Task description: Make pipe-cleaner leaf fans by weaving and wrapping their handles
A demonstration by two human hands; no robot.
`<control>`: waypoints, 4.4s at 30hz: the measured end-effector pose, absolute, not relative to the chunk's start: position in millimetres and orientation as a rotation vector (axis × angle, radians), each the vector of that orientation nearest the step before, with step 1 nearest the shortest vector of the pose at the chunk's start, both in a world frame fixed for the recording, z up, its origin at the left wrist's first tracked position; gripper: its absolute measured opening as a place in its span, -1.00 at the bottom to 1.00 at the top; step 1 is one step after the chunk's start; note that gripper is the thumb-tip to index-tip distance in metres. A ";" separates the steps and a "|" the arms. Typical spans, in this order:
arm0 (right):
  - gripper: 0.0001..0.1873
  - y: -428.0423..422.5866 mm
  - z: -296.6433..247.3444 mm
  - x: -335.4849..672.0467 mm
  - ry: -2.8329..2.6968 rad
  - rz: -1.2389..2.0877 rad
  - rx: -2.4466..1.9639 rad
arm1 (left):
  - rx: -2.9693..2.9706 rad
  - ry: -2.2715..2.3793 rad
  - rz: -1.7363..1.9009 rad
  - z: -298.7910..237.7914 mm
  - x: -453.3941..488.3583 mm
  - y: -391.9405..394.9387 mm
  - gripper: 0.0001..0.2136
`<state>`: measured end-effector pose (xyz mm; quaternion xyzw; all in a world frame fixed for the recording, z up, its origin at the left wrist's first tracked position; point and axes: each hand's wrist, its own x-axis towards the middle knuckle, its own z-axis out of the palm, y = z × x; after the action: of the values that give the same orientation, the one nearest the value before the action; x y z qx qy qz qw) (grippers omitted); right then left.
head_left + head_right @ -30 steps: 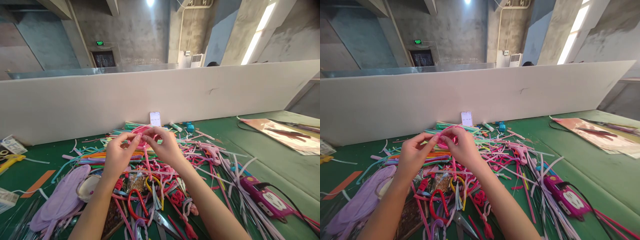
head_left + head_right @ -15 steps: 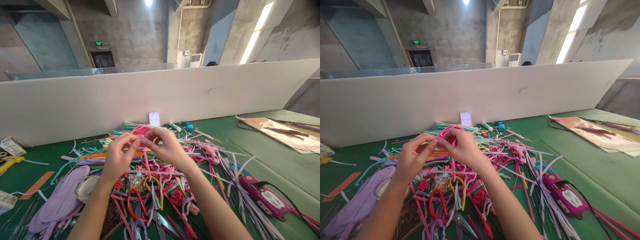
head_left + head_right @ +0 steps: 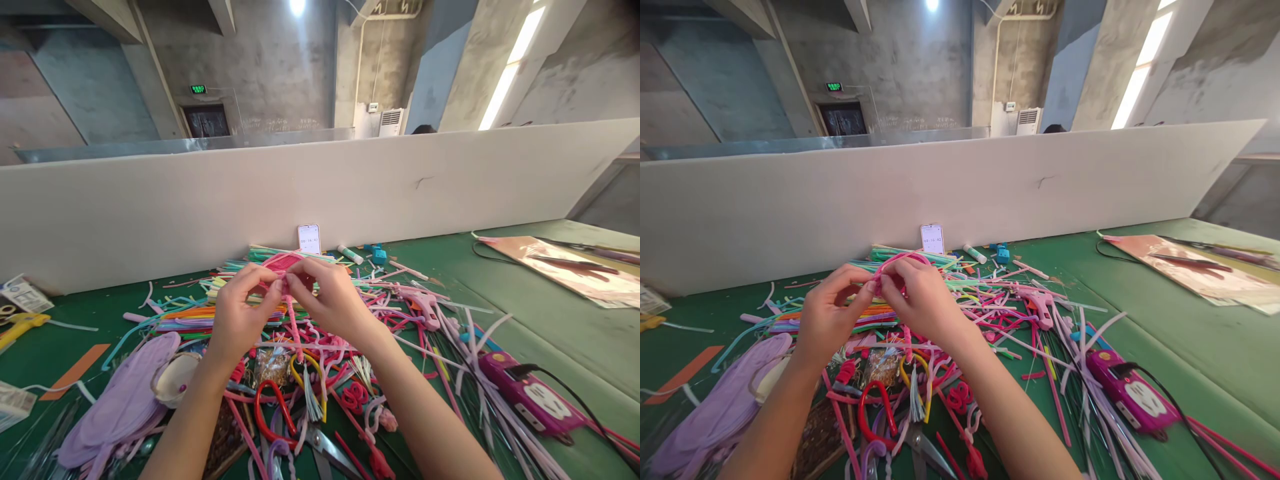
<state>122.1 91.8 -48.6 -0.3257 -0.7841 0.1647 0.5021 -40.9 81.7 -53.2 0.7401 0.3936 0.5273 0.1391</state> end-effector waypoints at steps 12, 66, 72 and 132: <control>-0.74 102.0 -53.0 118.1 -1.459 1.150 -0.702 | 1.578 1.169 1.570 -58.9 -35.5 85.8 -0.79; -0.91 95.2 -45.8 134.3 -1.744 1.037 -0.659 | 2.024 1.038 1.410 -45.6 -46.2 75.8 -0.87; -0.92 95.1 -46.0 131.2 -1.724 0.984 -0.676 | 2.149 1.114 1.432 -47.9 -46.3 79.0 -0.88; -0.82 102.6 -58.6 130.2 -2.060 0.137 -0.702 | 2.009 1.274 1.365 -48.3 -40.8 81.1 -0.77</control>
<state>130.2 102.6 -58.6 -0.2856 -0.8377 0.0555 0.4623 -40.8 81.1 -48.3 0.7179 0.4554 0.4878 0.1982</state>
